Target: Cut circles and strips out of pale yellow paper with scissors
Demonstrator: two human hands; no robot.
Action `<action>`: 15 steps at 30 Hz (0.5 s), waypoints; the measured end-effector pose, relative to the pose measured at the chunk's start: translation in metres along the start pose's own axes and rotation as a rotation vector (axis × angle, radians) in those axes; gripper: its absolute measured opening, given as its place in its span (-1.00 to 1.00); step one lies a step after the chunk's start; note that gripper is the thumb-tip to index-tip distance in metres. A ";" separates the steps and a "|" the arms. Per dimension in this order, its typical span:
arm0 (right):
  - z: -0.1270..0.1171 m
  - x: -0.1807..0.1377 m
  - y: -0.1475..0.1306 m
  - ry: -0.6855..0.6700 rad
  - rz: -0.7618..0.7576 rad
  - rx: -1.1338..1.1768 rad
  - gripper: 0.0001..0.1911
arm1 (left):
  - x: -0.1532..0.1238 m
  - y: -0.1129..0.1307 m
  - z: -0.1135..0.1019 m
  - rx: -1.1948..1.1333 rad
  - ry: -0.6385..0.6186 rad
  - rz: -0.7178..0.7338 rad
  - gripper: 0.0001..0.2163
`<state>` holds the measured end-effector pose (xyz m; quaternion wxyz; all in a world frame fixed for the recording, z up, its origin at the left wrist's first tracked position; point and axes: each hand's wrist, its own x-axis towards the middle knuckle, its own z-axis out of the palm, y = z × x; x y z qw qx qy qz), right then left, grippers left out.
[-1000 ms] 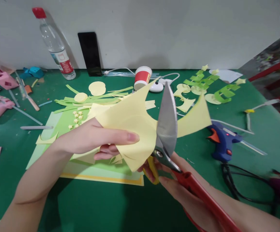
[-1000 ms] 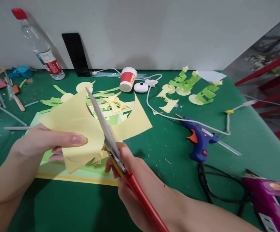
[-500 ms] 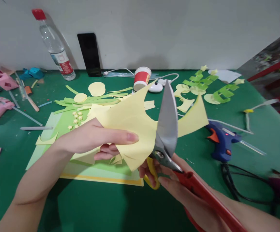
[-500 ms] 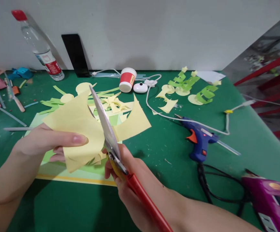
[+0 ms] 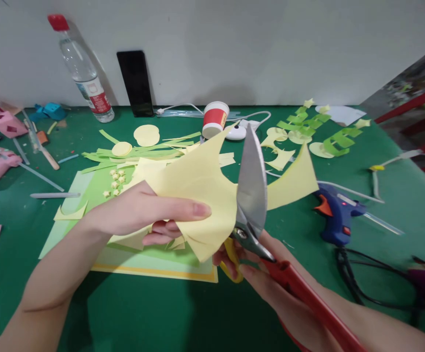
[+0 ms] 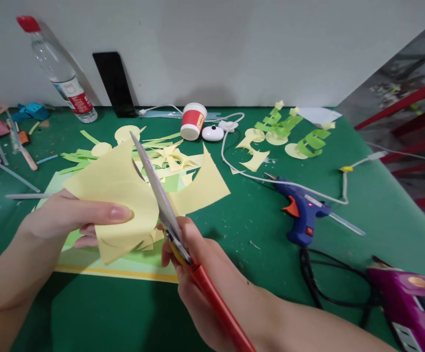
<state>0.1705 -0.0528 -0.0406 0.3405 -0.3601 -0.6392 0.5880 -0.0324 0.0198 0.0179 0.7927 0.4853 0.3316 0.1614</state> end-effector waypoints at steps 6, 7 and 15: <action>-0.001 0.002 0.000 0.017 0.017 -0.030 -0.88 | 0.000 0.001 0.000 -0.015 -0.036 0.007 -0.70; -0.001 0.002 0.000 0.016 0.028 -0.039 -0.88 | 0.000 0.001 0.000 -0.016 -0.036 0.002 -0.72; 0.000 0.004 0.000 0.033 0.104 -0.069 -0.85 | 0.000 0.001 -0.002 0.038 0.028 -0.024 -0.67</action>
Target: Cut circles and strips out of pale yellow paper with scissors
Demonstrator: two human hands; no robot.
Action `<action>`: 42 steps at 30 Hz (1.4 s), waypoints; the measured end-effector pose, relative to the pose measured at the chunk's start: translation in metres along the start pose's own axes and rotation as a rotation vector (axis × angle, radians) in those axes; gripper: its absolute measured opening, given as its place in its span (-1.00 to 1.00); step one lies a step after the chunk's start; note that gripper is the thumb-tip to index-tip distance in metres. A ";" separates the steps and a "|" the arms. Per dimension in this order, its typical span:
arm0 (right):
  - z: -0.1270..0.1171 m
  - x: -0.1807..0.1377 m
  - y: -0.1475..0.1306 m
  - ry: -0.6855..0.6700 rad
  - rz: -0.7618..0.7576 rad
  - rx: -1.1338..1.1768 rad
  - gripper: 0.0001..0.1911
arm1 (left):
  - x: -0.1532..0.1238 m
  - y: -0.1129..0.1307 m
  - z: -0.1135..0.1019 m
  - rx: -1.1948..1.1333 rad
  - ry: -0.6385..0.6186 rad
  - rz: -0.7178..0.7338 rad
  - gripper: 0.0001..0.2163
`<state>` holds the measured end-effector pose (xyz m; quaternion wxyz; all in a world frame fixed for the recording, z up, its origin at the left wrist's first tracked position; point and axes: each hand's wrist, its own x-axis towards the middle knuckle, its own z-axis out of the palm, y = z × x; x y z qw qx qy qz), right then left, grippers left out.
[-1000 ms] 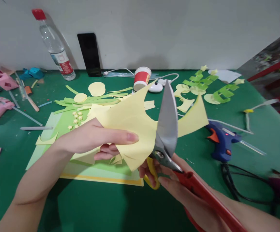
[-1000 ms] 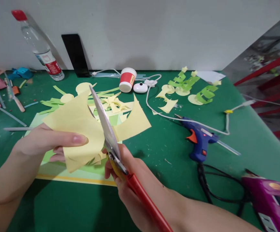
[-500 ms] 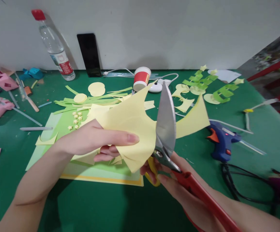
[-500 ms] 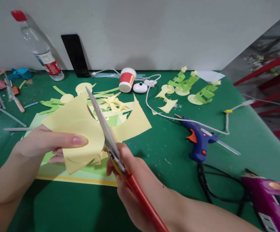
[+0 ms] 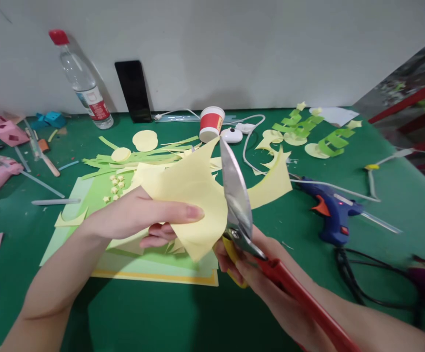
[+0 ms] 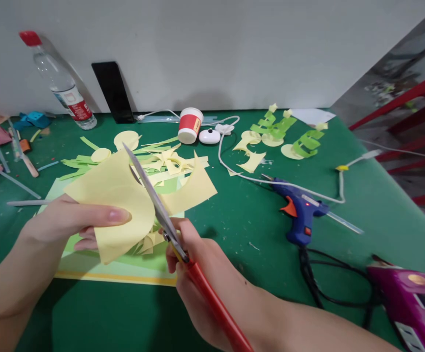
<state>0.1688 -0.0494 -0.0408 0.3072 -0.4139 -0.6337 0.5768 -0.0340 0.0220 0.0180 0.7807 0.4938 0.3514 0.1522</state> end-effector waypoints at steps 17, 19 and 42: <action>-0.003 0.000 -0.004 -0.036 0.054 0.003 -0.90 | 0.002 0.007 -0.008 -0.045 -0.052 -0.054 -0.66; -0.003 -0.002 -0.003 -0.035 0.031 0.018 -0.91 | 0.002 0.007 -0.008 -0.035 -0.053 -0.044 -0.66; -0.003 -0.001 -0.002 -0.023 0.042 0.062 -0.92 | 0.004 0.007 -0.006 -0.030 -0.163 -0.044 -0.69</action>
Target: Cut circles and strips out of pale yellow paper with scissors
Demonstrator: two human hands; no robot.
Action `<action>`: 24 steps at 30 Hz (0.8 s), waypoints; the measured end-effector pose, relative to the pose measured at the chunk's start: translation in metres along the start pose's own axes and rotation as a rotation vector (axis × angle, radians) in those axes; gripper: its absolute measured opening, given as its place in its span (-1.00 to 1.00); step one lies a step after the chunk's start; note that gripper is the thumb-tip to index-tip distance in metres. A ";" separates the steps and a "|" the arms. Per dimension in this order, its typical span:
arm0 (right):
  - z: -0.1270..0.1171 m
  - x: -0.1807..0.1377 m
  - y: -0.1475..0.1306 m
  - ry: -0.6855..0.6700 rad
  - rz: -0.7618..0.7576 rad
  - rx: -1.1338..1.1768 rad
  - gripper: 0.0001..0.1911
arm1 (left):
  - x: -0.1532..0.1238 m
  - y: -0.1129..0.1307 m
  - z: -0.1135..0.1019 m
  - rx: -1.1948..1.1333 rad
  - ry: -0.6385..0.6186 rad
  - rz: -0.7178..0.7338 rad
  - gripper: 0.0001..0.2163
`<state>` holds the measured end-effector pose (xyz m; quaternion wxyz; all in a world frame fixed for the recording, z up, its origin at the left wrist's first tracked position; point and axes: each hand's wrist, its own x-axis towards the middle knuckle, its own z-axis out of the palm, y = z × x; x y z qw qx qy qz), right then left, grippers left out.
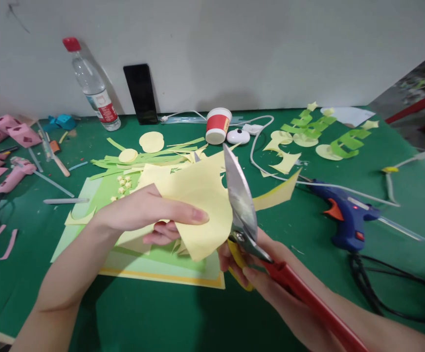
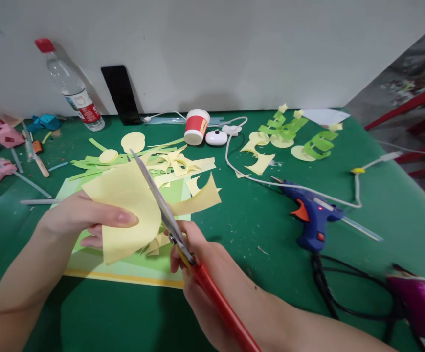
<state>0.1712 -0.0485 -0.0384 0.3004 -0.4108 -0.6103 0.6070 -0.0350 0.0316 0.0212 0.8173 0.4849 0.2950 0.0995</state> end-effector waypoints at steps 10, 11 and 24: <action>0.005 -0.002 -0.002 0.029 0.072 0.035 -0.86 | 0.000 0.000 0.000 -0.014 0.038 -0.018 -0.68; 0.005 -0.003 -0.002 0.034 0.067 0.046 -0.86 | 0.000 0.000 0.000 -0.014 0.040 -0.015 -0.68; 0.007 -0.004 -0.001 0.067 0.061 0.065 -0.94 | -0.001 -0.001 -0.001 0.006 0.073 -0.006 -0.65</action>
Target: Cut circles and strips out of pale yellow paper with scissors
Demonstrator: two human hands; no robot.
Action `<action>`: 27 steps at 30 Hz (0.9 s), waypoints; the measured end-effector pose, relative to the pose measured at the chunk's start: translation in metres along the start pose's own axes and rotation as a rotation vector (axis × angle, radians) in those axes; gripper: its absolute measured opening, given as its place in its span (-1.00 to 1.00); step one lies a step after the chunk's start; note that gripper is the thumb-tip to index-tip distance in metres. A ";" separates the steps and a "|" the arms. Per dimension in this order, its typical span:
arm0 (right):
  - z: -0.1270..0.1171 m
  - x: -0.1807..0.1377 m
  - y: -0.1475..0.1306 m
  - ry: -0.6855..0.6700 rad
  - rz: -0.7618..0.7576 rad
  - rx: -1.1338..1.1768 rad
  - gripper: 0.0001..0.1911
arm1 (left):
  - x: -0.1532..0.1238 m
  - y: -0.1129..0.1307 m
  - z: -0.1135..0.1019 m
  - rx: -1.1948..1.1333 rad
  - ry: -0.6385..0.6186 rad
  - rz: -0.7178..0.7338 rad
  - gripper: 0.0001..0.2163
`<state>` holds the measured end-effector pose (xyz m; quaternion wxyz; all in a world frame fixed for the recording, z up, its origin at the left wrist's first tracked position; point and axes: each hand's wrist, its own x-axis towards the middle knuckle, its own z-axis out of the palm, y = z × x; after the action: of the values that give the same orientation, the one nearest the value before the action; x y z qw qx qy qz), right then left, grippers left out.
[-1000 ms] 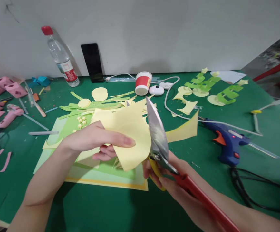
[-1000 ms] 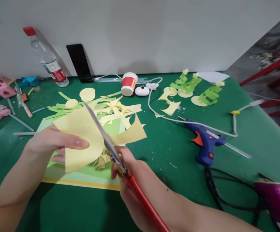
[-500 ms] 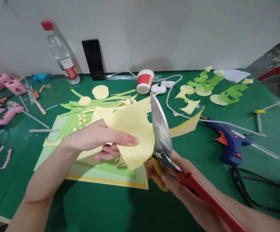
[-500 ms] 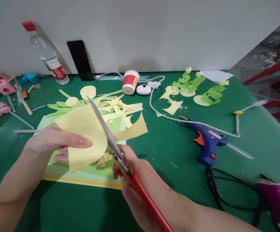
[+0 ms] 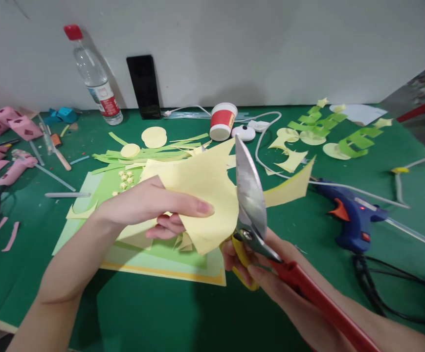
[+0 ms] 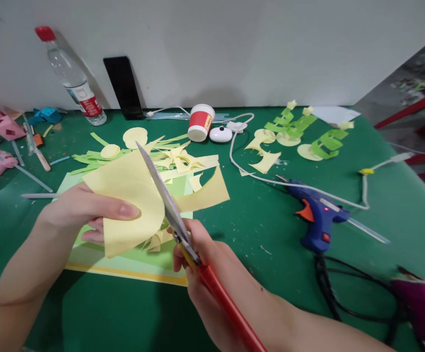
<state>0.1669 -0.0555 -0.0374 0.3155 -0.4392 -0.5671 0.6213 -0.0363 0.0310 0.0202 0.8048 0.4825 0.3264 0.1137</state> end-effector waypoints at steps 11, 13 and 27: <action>-0.004 0.002 0.002 -0.056 0.019 -0.063 -0.91 | 0.000 0.001 -0.002 0.004 -0.016 0.006 -0.65; -0.004 0.002 0.006 -0.048 0.021 -0.022 -0.88 | 0.001 0.001 -0.002 0.000 -0.021 0.006 -0.65; -0.006 0.000 0.012 -0.060 -0.067 -0.048 -0.80 | 0.002 0.002 0.000 -0.029 -0.054 0.032 -0.72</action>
<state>0.1731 -0.0549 -0.0488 0.3084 -0.4088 -0.6052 0.6096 -0.0346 0.0328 0.0208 0.8183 0.4790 0.2950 0.1180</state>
